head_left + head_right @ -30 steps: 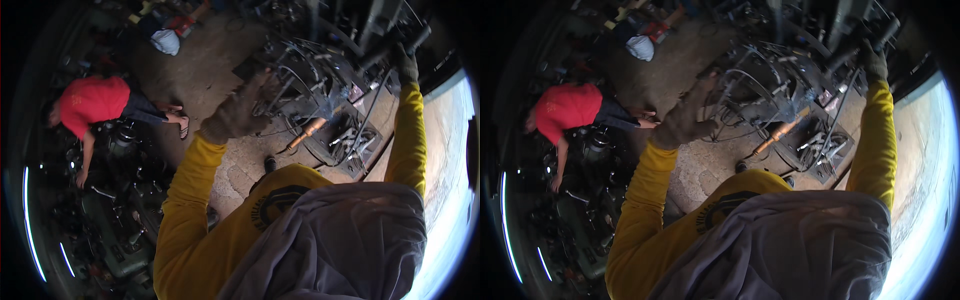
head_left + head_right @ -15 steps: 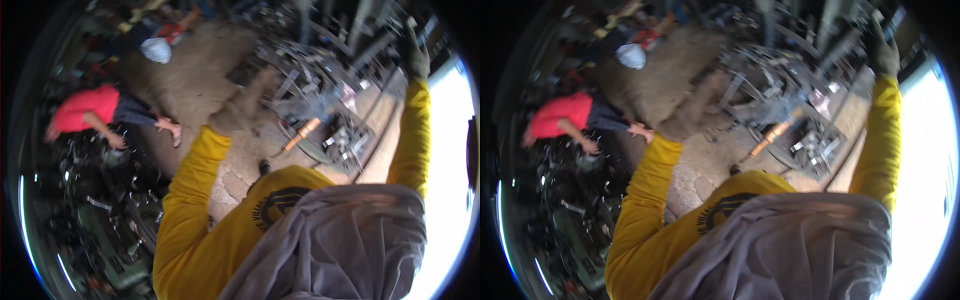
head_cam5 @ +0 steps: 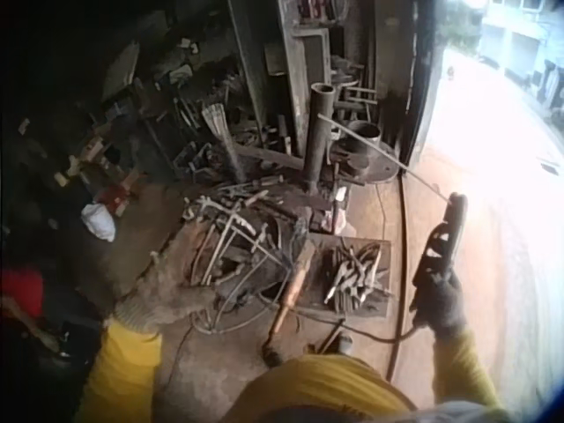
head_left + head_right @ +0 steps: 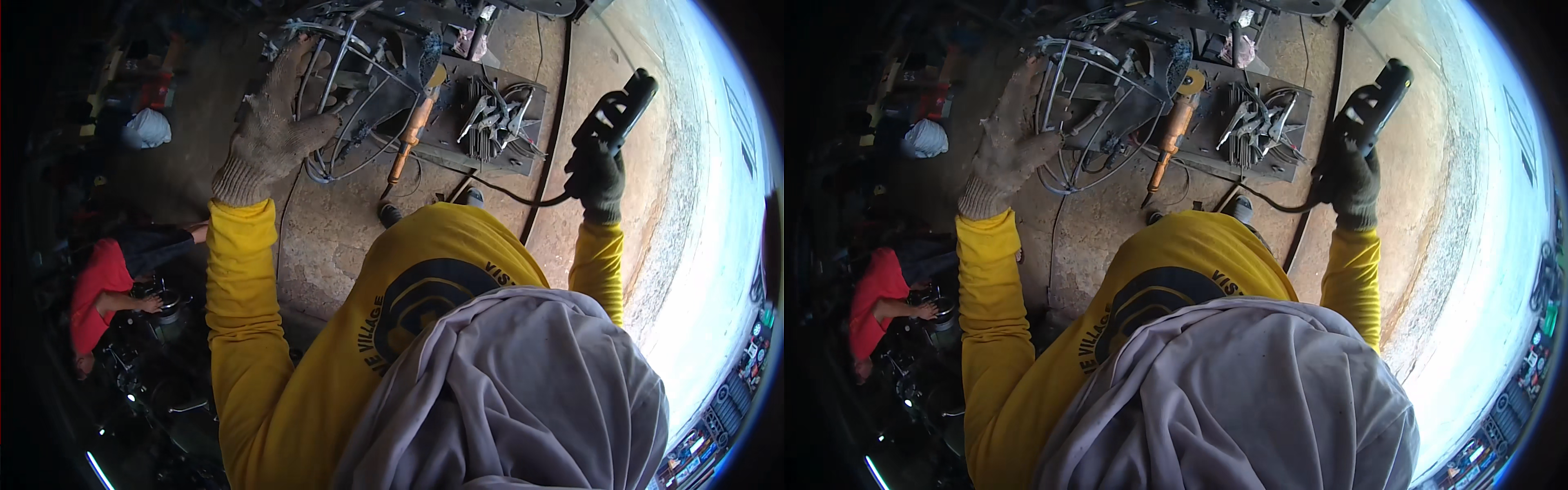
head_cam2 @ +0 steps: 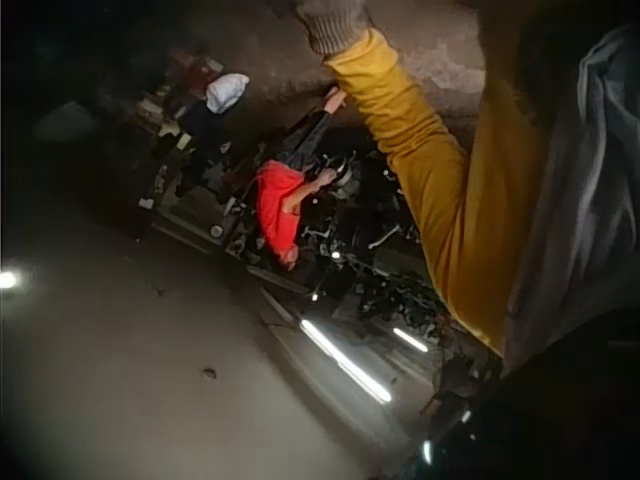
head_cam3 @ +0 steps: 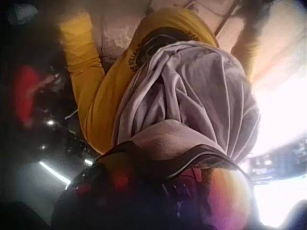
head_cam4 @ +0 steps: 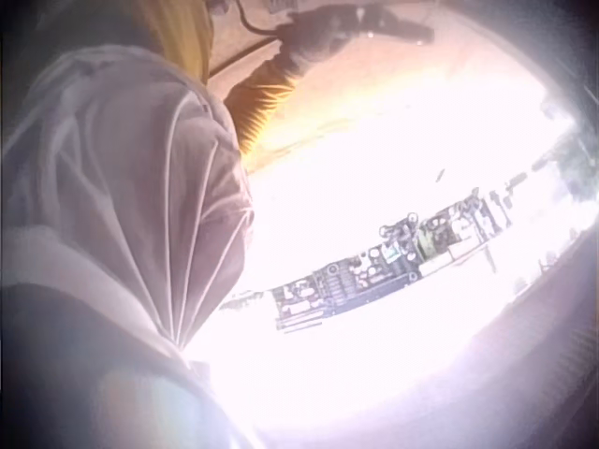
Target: The person welds several points on a circular metal wire frame using a welding rod tool, holding the frame by hand while wearing gloves.
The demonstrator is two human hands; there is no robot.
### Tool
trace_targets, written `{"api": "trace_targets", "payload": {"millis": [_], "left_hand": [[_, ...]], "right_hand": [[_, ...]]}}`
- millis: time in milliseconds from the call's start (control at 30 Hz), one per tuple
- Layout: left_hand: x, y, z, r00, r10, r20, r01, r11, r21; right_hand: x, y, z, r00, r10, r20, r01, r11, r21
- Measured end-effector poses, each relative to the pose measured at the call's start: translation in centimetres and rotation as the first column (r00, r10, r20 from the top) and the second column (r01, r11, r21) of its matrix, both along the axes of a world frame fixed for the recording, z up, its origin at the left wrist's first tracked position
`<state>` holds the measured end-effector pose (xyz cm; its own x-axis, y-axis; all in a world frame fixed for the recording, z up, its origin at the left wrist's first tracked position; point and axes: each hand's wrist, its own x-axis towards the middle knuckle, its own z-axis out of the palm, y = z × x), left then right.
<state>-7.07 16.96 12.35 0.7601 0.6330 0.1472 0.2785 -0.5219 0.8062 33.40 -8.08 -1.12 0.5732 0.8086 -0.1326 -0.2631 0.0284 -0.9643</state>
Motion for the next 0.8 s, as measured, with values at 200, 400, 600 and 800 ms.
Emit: {"api": "trace_targets", "payload": {"millis": [200, 400, 600, 800], "left_hand": [[3.5, -0.5, 1.1, 0.99, 0.013, -0.141, 0.022, 0.968, 0.25], [3.9, -0.8, 1.8, 0.962, 0.094, -0.258, -0.05, 0.984, 0.17], [3.4, -0.7, 2.7, 0.951, 0.016, -0.309, 0.012, 0.996, 0.087], [2.2, 0.0, 0.8, 0.971, -0.126, -0.202, 0.173, 0.957, 0.232]], "right_hand": [[-5.7, -6.9, -2.5, 0.995, -0.054, -0.083, 0.056, 0.998, 0.022], [-9.2, -10.0, -3.8, 0.993, -0.114, -0.009, 0.112, 0.986, -0.126], [-14.4, -10.5, -3.2, 0.983, -0.106, 0.151, 0.133, 0.974, -0.183], [-21.0, -10.7, -3.2, 0.943, -0.225, 0.244, 0.286, 0.924, -0.254]]}}
